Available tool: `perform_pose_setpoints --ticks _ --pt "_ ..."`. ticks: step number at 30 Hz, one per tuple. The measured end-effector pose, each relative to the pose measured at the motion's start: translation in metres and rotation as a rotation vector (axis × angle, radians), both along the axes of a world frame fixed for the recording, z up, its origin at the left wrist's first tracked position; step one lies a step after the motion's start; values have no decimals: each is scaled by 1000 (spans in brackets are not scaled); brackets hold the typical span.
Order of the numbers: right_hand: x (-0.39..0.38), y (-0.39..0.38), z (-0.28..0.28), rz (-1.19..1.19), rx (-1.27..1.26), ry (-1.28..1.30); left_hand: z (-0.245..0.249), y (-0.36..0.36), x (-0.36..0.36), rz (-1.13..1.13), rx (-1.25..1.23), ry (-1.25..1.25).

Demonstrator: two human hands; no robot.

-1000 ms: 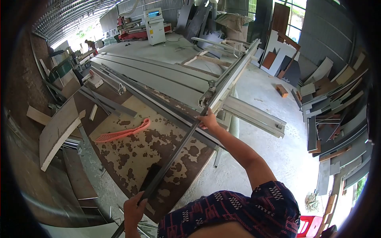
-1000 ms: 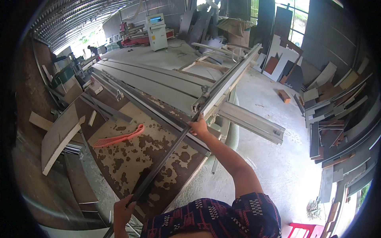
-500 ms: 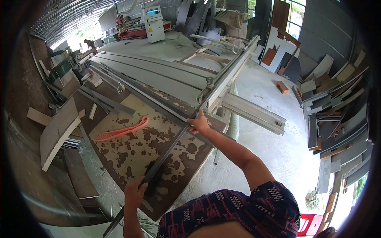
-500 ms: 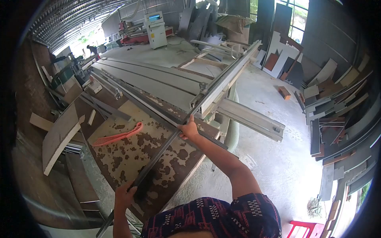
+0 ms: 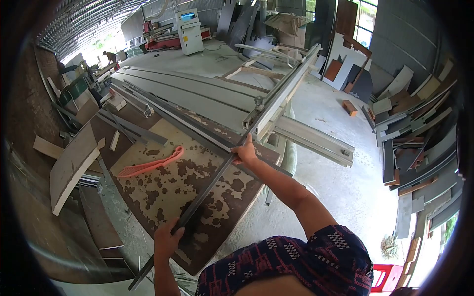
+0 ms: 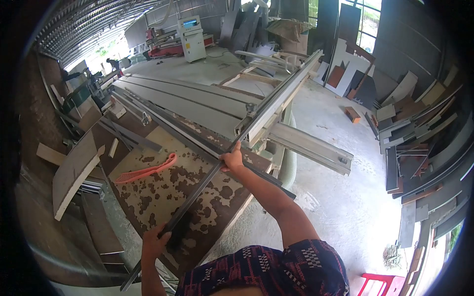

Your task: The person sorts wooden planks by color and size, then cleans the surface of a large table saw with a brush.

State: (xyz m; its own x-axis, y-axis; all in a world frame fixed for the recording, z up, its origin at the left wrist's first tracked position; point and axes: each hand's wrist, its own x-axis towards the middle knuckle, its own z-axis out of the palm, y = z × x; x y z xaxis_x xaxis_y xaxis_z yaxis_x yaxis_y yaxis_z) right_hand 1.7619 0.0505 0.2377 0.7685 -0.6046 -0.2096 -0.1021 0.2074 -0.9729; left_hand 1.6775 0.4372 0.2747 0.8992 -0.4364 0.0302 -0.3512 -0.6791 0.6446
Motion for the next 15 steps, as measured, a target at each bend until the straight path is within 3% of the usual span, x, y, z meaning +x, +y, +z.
perform_pose_setpoints --ticks 2,8,11,15 --pt "-1 -8 2 -9 -7 -9 4 12 -9 9 98 -116" --pt "-4 -35 10 8 20 -12 24 67 -45 234 151 186" --pt "-2 -43 6 23 43 -17 19 90 -63 289 103 191" --pt "1 -47 5 16 51 -8 33 107 -76 205 176 259"
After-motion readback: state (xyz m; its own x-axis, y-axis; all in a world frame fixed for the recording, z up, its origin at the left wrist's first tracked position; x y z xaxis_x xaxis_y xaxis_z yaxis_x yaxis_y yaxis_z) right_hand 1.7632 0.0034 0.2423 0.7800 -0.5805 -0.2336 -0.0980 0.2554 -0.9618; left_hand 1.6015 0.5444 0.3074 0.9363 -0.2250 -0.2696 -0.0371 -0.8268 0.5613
